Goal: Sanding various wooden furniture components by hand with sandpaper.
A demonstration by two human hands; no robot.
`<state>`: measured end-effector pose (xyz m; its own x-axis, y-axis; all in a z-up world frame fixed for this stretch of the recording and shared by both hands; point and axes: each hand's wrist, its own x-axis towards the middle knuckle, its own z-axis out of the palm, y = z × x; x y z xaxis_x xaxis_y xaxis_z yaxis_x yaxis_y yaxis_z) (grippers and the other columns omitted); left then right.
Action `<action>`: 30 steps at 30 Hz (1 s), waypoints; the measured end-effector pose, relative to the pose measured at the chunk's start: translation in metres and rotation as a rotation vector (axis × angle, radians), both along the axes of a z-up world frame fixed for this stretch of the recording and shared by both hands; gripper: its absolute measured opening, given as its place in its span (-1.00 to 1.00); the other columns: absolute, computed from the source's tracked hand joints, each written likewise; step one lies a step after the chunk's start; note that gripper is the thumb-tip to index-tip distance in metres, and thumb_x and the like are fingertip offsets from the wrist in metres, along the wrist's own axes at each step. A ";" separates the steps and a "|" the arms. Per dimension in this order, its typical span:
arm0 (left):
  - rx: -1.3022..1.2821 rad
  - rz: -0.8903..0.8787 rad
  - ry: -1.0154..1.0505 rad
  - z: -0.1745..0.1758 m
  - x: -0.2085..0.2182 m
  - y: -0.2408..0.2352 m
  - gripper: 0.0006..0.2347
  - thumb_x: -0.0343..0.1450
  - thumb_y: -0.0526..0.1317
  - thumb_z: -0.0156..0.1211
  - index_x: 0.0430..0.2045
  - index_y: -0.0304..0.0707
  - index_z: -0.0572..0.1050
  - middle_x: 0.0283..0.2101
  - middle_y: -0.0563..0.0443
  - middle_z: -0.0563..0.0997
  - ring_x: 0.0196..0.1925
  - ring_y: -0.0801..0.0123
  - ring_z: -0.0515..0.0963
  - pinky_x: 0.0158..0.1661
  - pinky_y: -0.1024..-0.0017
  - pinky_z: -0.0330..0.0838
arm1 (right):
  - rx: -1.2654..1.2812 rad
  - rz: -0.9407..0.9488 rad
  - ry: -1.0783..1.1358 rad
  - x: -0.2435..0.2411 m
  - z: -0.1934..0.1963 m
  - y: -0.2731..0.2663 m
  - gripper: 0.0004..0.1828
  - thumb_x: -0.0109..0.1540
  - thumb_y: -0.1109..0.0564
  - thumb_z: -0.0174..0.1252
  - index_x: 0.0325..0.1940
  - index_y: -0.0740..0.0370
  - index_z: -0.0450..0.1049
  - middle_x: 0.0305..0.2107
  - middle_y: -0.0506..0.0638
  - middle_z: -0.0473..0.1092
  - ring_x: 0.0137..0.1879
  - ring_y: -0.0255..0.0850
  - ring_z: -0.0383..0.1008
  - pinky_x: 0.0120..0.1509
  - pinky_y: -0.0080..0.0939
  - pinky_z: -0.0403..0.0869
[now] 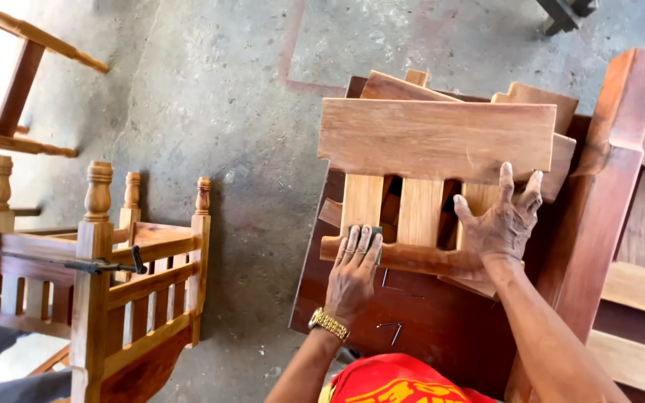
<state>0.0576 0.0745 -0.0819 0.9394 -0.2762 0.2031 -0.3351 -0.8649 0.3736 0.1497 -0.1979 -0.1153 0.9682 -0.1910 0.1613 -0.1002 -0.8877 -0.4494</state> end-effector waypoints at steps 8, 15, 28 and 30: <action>0.012 -0.002 -0.011 -0.009 0.039 -0.007 -0.57 0.49 -0.45 -0.10 0.32 -0.36 0.37 0.46 -0.24 0.29 0.56 0.03 0.17 0.51 0.09 0.01 | 0.000 -0.009 0.021 -0.005 0.001 -0.003 0.12 0.13 -0.30 0.45 0.63 0.10 0.11 0.44 0.55 -0.13 0.50 0.46 -0.02 0.44 0.42 0.26; -0.002 0.007 0.024 -0.021 0.060 0.000 -0.61 0.53 -0.38 -0.08 0.30 -0.25 0.37 0.45 -0.12 0.29 0.55 0.14 0.18 0.51 0.09 -0.05 | 0.019 -0.017 0.026 0.002 0.003 -0.004 0.12 0.12 -0.29 0.45 0.63 0.10 0.12 0.43 0.55 -0.11 0.49 0.46 0.00 0.42 0.41 0.27; 0.077 0.106 0.052 -0.013 0.073 0.010 -0.61 0.57 -0.29 -0.11 0.35 -0.20 0.34 0.47 -0.06 0.25 0.56 0.19 0.08 0.50 0.06 -0.19 | 0.005 0.000 0.016 -0.004 -0.002 0.000 0.12 0.12 -0.29 0.47 0.62 0.12 0.14 0.45 0.52 -0.13 0.50 0.46 0.00 0.43 0.43 0.25; -0.020 0.181 0.072 -0.008 0.068 0.002 -0.60 0.55 -0.30 -0.12 0.34 -0.22 0.32 0.48 -0.12 0.21 0.56 0.14 0.06 0.48 0.06 -0.21 | -0.013 0.006 -0.015 -0.004 -0.004 -0.006 0.13 0.13 -0.29 0.46 0.63 0.13 0.12 0.45 0.50 -0.12 0.52 0.44 -0.01 0.47 0.42 0.25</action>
<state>0.1259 0.0768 -0.0901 0.9856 -0.0985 0.1375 -0.1470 -0.9009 0.4085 0.1454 -0.2037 -0.1196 0.9668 -0.1827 0.1784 -0.0879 -0.8940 -0.4394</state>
